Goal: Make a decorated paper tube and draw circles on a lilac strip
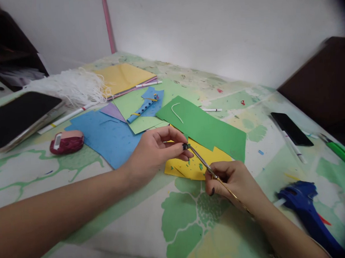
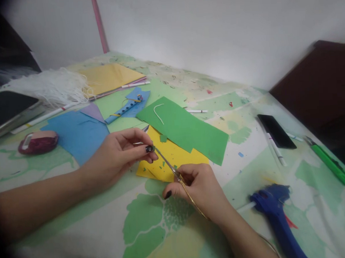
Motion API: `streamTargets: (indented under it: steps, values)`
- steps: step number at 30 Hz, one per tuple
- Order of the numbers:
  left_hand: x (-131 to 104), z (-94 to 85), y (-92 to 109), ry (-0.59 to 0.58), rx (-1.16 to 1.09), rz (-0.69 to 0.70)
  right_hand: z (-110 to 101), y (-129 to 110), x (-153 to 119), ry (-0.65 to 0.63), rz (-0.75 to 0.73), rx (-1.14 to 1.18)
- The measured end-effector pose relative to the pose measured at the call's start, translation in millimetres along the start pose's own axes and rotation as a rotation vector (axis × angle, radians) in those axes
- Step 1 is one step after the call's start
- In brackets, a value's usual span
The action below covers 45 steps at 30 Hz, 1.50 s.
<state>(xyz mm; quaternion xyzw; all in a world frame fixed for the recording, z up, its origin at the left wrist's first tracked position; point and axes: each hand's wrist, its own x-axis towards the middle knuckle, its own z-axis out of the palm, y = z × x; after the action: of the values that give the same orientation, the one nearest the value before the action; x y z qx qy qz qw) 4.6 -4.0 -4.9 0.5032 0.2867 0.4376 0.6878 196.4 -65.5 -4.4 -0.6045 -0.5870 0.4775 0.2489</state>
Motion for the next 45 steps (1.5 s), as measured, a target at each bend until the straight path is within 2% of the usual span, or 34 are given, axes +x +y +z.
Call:
streamTargets:
  steps: [8,45]
  values:
    - [-0.2,1.7,1.7,0.043,-0.038,-0.031,0.7,-1.7,0.2,0.026,0.003,-0.017]
    - [-0.2,3.6,1.6,0.046,-0.014,-0.038,1.4,-0.5,-0.2,0.018,-0.036,-0.05]
